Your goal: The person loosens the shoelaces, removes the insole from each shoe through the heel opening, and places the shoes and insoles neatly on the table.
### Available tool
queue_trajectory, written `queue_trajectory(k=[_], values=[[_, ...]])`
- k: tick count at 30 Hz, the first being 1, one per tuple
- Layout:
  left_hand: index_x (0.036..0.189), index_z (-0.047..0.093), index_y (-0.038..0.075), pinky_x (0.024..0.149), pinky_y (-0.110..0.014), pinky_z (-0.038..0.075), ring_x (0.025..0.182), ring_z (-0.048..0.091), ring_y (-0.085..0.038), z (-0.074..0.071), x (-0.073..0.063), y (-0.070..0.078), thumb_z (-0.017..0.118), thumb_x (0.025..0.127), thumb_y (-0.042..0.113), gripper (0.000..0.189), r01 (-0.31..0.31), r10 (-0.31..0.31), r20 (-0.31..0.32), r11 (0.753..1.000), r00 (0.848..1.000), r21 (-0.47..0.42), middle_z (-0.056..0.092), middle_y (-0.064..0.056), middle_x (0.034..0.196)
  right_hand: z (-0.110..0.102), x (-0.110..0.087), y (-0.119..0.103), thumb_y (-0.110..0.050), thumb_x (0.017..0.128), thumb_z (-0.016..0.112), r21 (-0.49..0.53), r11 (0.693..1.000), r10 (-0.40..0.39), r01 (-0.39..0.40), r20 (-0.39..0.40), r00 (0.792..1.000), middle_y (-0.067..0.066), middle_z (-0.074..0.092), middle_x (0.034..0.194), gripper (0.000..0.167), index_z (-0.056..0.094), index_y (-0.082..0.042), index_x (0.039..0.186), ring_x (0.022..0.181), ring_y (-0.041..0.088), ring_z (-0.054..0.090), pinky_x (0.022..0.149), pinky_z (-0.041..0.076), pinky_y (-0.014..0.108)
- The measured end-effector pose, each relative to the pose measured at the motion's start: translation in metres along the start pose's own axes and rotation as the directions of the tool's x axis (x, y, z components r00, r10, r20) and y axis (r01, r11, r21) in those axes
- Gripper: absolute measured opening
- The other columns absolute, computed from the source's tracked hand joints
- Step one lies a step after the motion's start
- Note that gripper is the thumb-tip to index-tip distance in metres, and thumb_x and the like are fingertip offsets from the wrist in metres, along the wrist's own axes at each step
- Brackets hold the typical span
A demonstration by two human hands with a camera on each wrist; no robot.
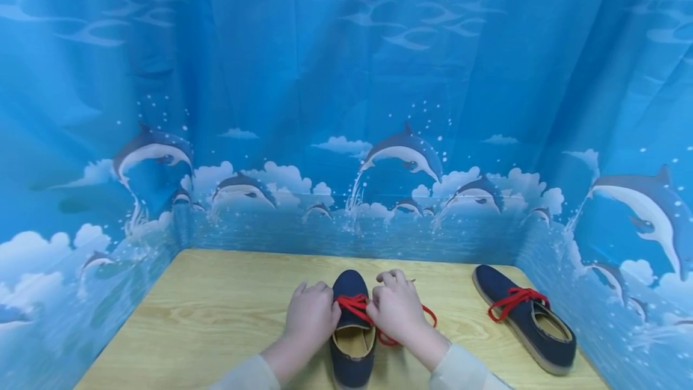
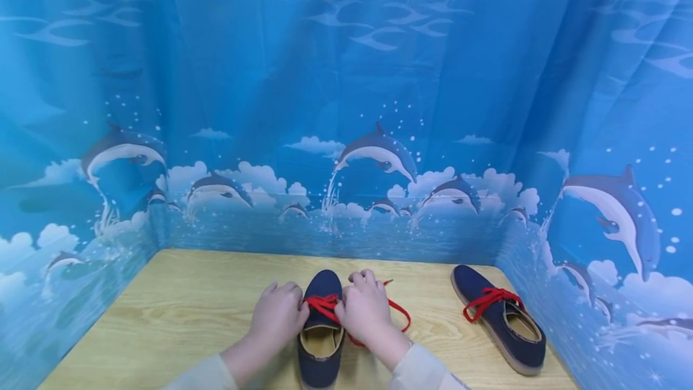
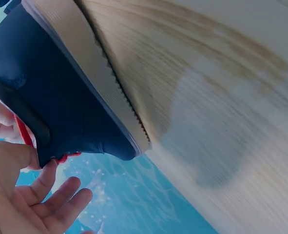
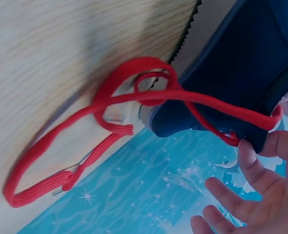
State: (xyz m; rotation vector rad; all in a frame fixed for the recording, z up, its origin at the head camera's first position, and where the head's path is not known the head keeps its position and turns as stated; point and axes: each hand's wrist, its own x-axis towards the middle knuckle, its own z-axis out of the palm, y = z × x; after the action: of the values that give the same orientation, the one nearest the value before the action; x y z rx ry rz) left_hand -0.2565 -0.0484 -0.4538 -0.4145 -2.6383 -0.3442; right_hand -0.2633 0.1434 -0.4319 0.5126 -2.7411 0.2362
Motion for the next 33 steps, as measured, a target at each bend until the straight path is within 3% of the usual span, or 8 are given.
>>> queue_trajectory(k=[8,13,20,28,33], values=[[0.066,0.058,0.014,0.099,-0.058,0.048,0.072,0.063,-0.019,-0.004,-0.003,-0.012,0.074,0.087,0.021,0.027,0.06,-0.054,0.061,0.993,0.997,-0.1,0.057,0.004,0.071,0.003,-0.003,0.007,-0.023,0.087,0.068,0.054,0.998,0.026,-0.026,0.015,1.0,0.008,0.063,0.124,0.033,0.054,-0.026,0.058,0.125,0.036,0.046,0.095,0.044,0.057],[0.068,0.06,0.013,0.101,-0.06,0.046,0.075,0.064,-0.019,-0.004,-0.005,-0.017,0.073,0.088,0.019,0.024,0.108,-0.096,0.076,0.979,0.992,-0.175,0.06,0.003,0.076,0.004,-0.005,0.014,-0.019,0.087,0.068,0.111,0.992,0.055,-0.058,0.036,0.998,0.014,0.057,0.137,0.03,0.054,-0.026,0.06,0.135,0.043,0.038,0.101,0.038,0.065],[0.071,0.063,0.012,0.103,-0.06,0.044,0.085,0.068,-0.024,-0.005,-0.009,-0.021,0.074,0.088,0.015,0.02,0.128,-0.117,0.058,0.961,0.991,-0.246,0.067,-0.002,0.084,0.006,-0.008,0.022,-0.021,0.088,0.07,0.177,0.979,0.089,-0.1,0.07,0.994,0.018,0.049,0.146,0.033,0.054,-0.026,0.06,0.141,0.048,0.029,0.106,0.029,0.072],[0.072,0.062,0.012,0.107,-0.061,0.04,0.091,0.069,-0.027,-0.005,-0.012,-0.024,0.072,0.089,0.016,0.02,0.157,-0.141,0.08,0.949,0.987,-0.273,0.069,-0.005,0.089,0.007,-0.009,0.024,-0.02,0.089,0.07,0.213,0.972,0.089,-0.102,0.068,0.994,0.02,0.048,0.147,0.035,0.054,-0.027,0.058,0.141,0.049,0.026,0.105,0.028,0.074],[0.067,0.054,0.017,0.107,-0.063,0.038,0.08,0.064,-0.021,-0.005,-0.011,-0.02,0.072,0.09,0.019,0.029,0.151,-0.128,0.1,0.951,0.987,-0.27,0.059,0.004,0.076,0.005,-0.01,0.02,-0.017,0.089,0.069,0.207,0.972,0.096,-0.108,0.07,0.993,0.019,0.049,0.146,0.03,0.056,-0.025,0.062,0.141,0.048,0.028,0.105,0.029,0.074]])
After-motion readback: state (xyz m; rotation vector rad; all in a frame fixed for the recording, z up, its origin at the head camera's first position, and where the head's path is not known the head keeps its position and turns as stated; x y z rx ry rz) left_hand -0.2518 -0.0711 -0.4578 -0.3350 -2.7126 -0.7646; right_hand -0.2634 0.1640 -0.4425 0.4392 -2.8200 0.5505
